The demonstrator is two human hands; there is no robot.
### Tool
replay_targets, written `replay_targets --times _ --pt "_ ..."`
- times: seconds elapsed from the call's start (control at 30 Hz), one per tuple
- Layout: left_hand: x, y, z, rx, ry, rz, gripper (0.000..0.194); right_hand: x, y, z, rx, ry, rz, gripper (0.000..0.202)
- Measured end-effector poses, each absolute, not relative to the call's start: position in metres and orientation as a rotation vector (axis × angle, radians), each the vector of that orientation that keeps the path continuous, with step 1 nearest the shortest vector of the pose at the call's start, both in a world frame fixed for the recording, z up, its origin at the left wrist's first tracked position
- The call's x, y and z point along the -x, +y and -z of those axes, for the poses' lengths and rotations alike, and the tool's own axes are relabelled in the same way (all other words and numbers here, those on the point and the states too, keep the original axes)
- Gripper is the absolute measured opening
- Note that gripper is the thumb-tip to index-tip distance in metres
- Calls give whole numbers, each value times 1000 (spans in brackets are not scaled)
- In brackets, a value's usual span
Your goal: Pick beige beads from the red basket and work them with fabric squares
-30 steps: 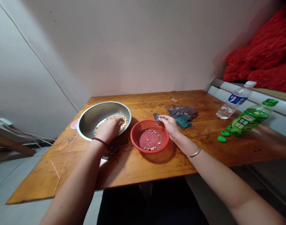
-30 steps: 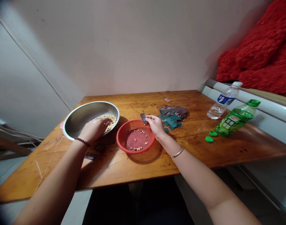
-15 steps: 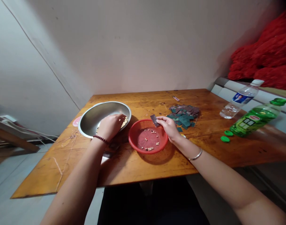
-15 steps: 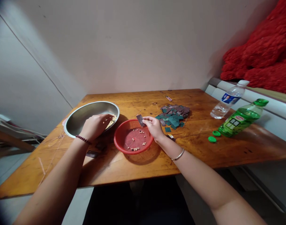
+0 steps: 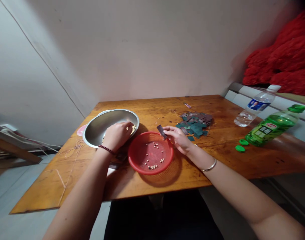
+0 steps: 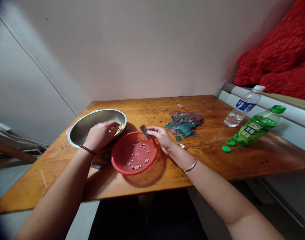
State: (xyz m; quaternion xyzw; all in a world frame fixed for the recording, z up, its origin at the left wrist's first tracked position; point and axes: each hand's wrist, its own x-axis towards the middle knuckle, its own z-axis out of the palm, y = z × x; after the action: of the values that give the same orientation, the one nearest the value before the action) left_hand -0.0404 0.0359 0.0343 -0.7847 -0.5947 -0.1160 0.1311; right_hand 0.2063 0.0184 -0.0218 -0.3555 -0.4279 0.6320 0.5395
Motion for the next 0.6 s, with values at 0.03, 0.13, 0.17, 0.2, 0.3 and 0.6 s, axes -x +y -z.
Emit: replay_targets --times 0.03,0.13,0.17,0.2,0.3,0.6 --pt "40 36 -34 2280 -1724 347 33 -207 18 21 838 -1034 -1512 22" --pt "40 36 -34 2287 -1723 362 31 -207 19 21 827 -1050 -1528 21" --pt "40 36 -34 2284 -1727 363 31 -207 19 21 828 -1049 -1530 21" --pt "40 35 -34 2282 -1728 364 32 -207 20 21 833 -1048 -1532 22" --pt "40 35 -34 2281 -1713 390 30 -210 21 21 849 -1065 -1542 23" --pt "32 30 -34 2290 -1630 504 28 -215 23 20 856 -987 -1574 22"
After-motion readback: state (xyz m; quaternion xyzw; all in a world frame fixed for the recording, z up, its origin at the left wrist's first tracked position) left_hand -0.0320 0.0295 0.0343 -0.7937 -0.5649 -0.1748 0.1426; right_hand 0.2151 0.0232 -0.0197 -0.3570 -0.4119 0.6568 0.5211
